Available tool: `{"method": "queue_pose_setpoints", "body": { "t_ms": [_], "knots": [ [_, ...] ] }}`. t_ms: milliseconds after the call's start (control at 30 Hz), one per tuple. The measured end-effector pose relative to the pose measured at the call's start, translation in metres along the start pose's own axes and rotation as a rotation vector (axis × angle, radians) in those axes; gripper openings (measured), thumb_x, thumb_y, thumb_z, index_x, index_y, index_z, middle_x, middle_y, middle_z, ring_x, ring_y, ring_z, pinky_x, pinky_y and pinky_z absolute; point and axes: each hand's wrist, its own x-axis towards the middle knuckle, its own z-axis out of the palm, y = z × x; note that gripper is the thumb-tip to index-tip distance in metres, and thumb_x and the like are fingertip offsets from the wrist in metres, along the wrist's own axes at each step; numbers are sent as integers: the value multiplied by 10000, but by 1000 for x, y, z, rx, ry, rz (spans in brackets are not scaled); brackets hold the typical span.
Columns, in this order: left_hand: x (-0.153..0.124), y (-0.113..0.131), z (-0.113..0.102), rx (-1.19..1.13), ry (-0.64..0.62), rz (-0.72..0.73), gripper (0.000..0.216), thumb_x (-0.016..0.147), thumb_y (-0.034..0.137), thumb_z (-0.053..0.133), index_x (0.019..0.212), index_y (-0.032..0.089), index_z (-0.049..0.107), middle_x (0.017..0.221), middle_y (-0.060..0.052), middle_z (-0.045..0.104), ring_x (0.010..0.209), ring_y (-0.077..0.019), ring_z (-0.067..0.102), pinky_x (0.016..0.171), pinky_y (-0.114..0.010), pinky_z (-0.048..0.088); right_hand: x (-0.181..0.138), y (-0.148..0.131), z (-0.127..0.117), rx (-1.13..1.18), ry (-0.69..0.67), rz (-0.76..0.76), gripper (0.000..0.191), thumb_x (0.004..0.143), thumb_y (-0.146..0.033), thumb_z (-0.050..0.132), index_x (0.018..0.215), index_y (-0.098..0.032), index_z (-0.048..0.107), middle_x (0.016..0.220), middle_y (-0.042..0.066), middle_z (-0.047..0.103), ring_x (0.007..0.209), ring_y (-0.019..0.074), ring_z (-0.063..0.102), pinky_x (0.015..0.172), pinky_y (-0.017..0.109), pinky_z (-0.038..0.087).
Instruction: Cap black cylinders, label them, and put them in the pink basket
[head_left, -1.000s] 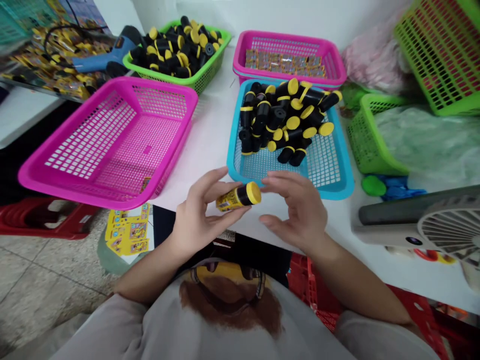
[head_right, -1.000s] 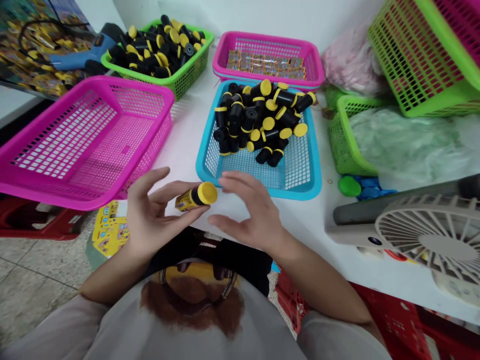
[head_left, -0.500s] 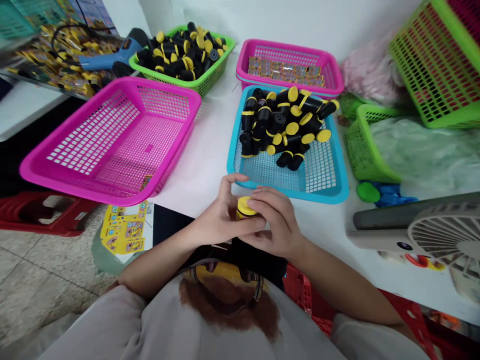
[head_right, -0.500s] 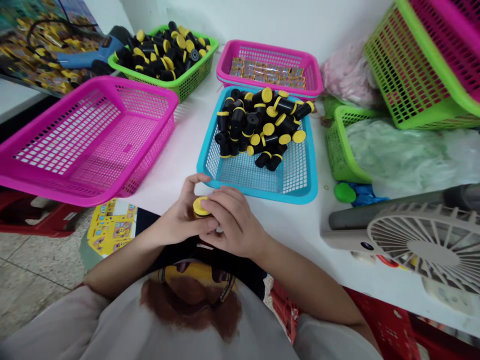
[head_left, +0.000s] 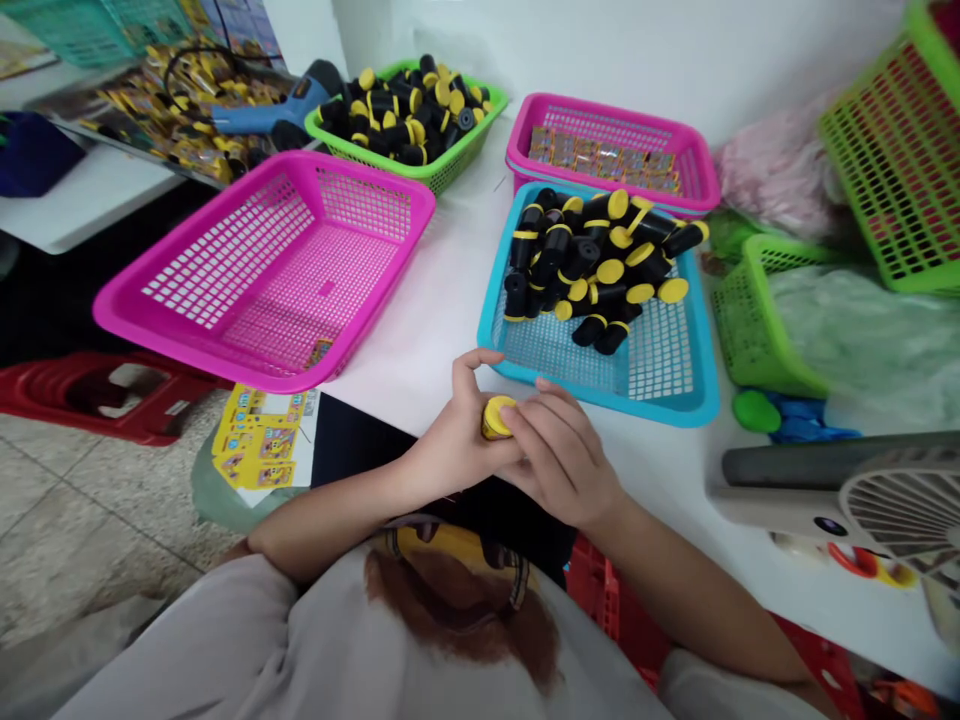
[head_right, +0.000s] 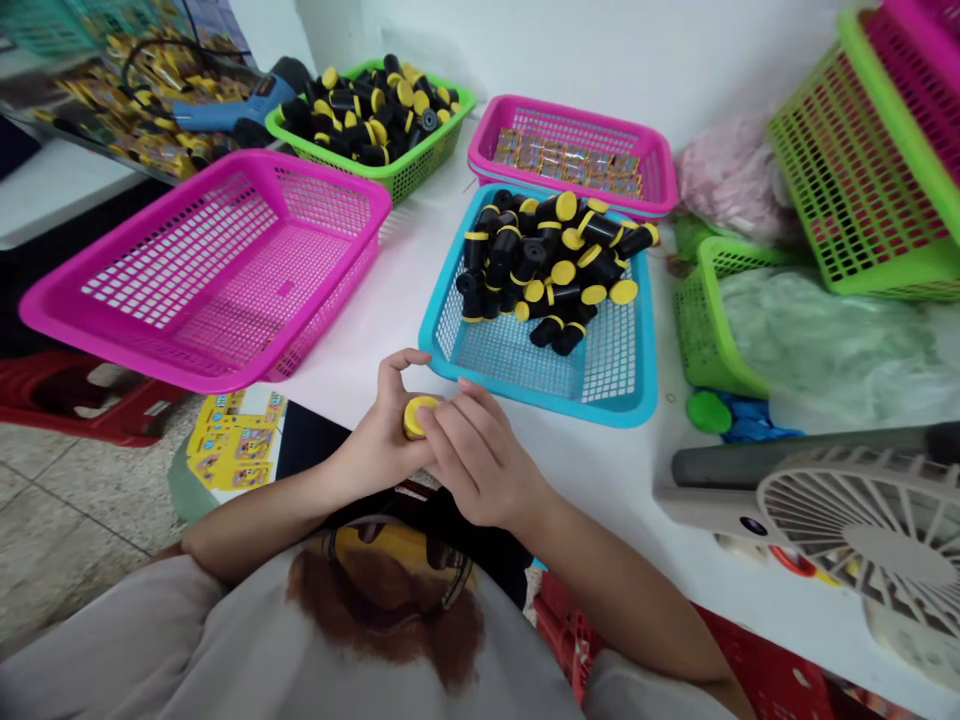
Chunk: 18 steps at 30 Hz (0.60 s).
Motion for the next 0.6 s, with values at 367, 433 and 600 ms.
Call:
{"method": "queue_pose_setpoints", "body": {
  "t_ms": [367,433,600],
  "knots": [
    [0,-4,2,1,7,239,625,851,133,716,1251,257,252,744,111,516,545,-49,516,505,-152,363,0,3,-1,-22,63,-104,220,947,-131,657,1163,-137,701,1097,78,672,1122,199,616,1160,515,571],
    [1,-2,-3,-37,-105,230,641,864,144,732,1269,258,249,780,90,559,563,-52,547,521,-153,398,3,4,-4,17,63,-131,187,970,-124,620,1137,-116,706,1100,74,654,1077,182,615,1204,506,532],
    [4,-3,-16,-167,-371,186,670,870,220,785,1272,284,252,864,45,621,629,-88,643,576,-185,491,12,5,-11,31,25,-188,174,975,-83,607,1124,-93,695,1050,40,665,1075,154,621,1199,505,521]
  ]
}}
